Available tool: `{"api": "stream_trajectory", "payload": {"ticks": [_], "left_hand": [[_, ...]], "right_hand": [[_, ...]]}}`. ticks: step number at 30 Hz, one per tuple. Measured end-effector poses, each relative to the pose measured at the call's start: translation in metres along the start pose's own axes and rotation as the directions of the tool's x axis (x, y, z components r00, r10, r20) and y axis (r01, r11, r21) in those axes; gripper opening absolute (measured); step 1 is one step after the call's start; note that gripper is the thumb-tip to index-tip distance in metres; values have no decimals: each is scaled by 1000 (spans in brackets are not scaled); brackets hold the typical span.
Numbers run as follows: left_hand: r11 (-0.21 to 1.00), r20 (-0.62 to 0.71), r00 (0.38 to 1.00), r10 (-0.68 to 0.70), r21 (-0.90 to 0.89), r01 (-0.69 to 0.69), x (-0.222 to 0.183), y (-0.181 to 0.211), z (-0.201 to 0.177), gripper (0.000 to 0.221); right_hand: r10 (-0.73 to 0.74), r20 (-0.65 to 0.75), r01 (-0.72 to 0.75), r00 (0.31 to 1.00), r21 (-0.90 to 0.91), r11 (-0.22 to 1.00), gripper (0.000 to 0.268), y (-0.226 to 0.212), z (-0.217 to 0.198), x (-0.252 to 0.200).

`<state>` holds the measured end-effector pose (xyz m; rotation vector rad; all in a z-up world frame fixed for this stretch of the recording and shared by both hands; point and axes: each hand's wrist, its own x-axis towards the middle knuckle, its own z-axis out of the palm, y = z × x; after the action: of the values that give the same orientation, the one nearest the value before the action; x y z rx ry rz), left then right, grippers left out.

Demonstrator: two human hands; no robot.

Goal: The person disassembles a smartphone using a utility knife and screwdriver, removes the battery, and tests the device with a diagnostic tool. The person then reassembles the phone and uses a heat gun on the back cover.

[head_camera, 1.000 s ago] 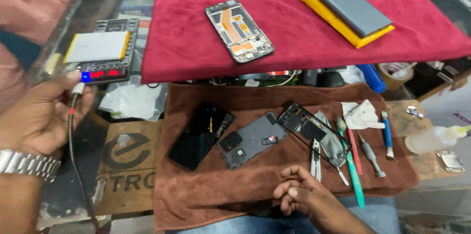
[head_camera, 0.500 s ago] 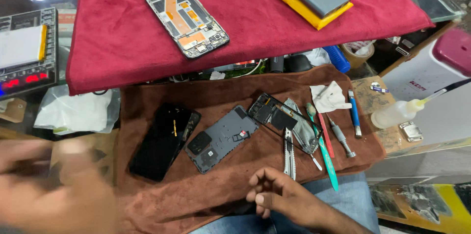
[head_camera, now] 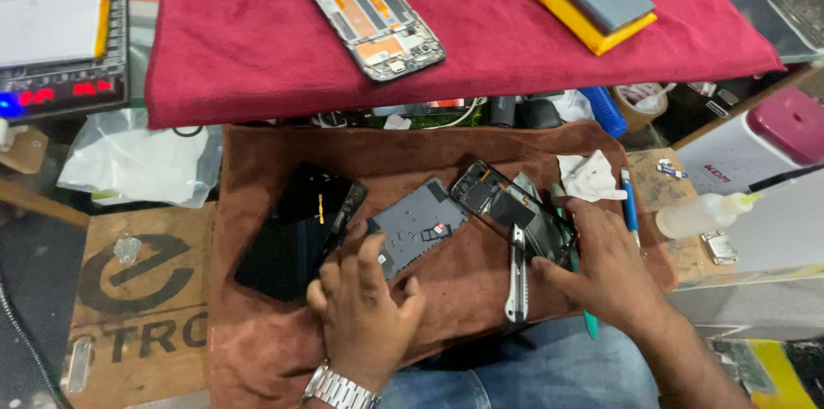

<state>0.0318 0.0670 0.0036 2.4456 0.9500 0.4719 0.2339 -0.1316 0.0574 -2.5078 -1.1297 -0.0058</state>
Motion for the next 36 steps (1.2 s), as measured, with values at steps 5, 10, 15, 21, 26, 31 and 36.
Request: {"api": "stream_trajectory", "payload": {"ticks": [5,10,15,21,26,31,36], "left_hand": [[994,-108,989,96,-37,-101,1,-4,2,80],[996,-81,994,72,-46,-76,1,-5,3,79],[996,-69,994,80,-22,-82,1,-5,4,76],[913,-200,929,311,-210,-351,-7,-4,-14,81],[640,-218,784,581,-472,-606,-12,3,-11,101],[324,-78,900,429,-917,-234,-22,-5,12,110],[-340,192,932,307,-892,296,-13,-32,21,118]], "right_hand": [[104,111,-92,988,-108,990,77,5,8,5],[30,80,-27,996,-34,999,81,-4,6,7],[293,101,-309,951,224,924,76,0,0,2],[-28,465,-465,885,879,-108,72,4,-2,-36],[-486,649,-810,586,480,-336,74,-12,21,-64],[-518,778,-928,355,224,-299,64,-26,50,-57],[-148,797,-733,585,598,323,51,-11,42,20]]}}
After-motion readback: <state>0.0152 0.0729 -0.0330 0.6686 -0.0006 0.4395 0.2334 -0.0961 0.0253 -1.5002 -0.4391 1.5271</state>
